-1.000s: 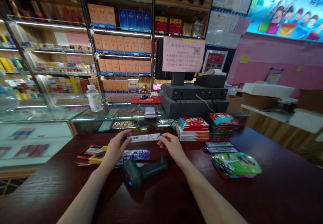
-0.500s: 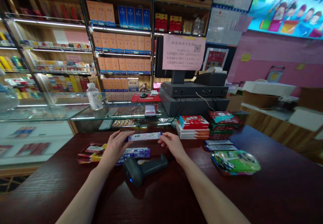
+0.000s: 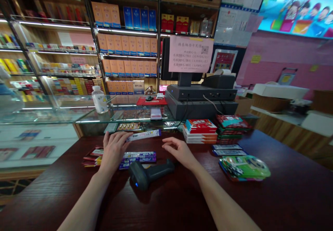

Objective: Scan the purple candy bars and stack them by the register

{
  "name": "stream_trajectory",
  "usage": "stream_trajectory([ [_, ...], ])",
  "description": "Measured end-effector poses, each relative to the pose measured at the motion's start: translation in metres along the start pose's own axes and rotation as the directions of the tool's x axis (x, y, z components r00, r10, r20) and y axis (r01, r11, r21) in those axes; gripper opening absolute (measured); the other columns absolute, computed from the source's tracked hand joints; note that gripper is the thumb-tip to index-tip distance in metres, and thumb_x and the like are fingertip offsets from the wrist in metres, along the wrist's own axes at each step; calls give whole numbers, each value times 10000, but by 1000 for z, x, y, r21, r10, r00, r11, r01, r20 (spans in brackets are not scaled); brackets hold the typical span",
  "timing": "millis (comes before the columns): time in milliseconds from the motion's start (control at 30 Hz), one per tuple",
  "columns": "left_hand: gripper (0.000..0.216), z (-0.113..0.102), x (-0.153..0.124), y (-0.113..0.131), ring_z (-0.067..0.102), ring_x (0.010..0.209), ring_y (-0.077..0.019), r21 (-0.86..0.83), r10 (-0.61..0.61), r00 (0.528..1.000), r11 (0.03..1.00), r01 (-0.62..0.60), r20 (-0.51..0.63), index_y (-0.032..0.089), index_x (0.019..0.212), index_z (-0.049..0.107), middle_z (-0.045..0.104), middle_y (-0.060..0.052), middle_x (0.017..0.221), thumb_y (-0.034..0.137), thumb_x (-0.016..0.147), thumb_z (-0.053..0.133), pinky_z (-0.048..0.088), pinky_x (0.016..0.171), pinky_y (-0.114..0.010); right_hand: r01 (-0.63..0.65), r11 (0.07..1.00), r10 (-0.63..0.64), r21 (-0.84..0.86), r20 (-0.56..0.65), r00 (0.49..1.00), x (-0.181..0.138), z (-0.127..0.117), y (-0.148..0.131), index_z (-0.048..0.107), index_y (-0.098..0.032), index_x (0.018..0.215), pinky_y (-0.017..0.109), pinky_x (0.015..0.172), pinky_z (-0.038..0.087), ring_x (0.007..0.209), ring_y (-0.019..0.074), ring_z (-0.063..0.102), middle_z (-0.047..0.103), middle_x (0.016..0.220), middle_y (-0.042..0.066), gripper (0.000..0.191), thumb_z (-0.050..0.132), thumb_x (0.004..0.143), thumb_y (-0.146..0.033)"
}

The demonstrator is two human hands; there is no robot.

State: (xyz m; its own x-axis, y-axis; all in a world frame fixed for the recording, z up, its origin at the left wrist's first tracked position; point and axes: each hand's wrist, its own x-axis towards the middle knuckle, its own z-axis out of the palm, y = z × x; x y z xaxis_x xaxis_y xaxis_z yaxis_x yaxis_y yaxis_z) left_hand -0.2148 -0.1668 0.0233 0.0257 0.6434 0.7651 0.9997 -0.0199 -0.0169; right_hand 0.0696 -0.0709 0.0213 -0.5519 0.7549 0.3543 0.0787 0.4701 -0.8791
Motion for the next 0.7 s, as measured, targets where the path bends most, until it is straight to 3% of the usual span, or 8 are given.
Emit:
stream_trajectory([
  [67, 324, -1, -1, -2, 589, 1126, -258, 11, -21, 1000, 1000, 21, -9, 301, 1267, 612, 691, -43, 1169, 298, 950, 547, 172, 1194, -579, 84, 992, -65, -93, 189, 980, -8, -1, -12, 668, -243, 1189, 354, 882, 490, 958, 209, 676, 754, 1040, 35, 362, 685, 856, -384],
  [133, 322, -2, -2, -3, 579, 1130, -258, 22, -41, 999, 999, 41, -26, 297, 1262, 619, 674, -50, 1185, 296, 947, 550, 177, 1197, -579, 189, 956, -104, -224, 344, 933, -14, 2, -21, 623, -282, 1280, 374, 967, 442, 1082, 235, 630, 725, 1147, 26, 557, 790, 765, -414],
  [233, 318, -1, -3, -5, 570, 1123, -260, 46, -69, 996, 996, 72, -55, 288, 1249, 635, 654, -61, 1168, 298, 941, 560, 195, 1199, -569, 274, 884, -64, -378, 484, 873, -19, 9, -23, 538, -311, 1381, 392, 978, 409, 1124, 263, 598, 678, 1244, 30, 766, 839, 691, -446],
  [400, 342, 1, -5, -6, 570, 1083, -261, 75, -81, 995, 994, 85, -51, 306, 1257, 638, 650, -52, 1111, 295, 918, 596, 222, 1192, -570, 340, 818, -45, -464, 537, 843, -21, 22, -15, 466, -306, 1448, 385, 960, 395, 1104, 263, 601, 664, 1277, 50, 811, 816, 722, -397],
  [700, 396, -2, -4, -5, 577, 1117, -270, 63, -92, 994, 993, 95, -55, 251, 1325, 559, 676, -69, 1135, 303, 932, 567, 210, 1197, -559, 377, 816, -107, -439, 526, 844, -22, 23, -15, 514, -325, 1413, 361, 988, 397, 1119, 233, 621, 669, 1297, 19, 692, 733, 757, -305],
])
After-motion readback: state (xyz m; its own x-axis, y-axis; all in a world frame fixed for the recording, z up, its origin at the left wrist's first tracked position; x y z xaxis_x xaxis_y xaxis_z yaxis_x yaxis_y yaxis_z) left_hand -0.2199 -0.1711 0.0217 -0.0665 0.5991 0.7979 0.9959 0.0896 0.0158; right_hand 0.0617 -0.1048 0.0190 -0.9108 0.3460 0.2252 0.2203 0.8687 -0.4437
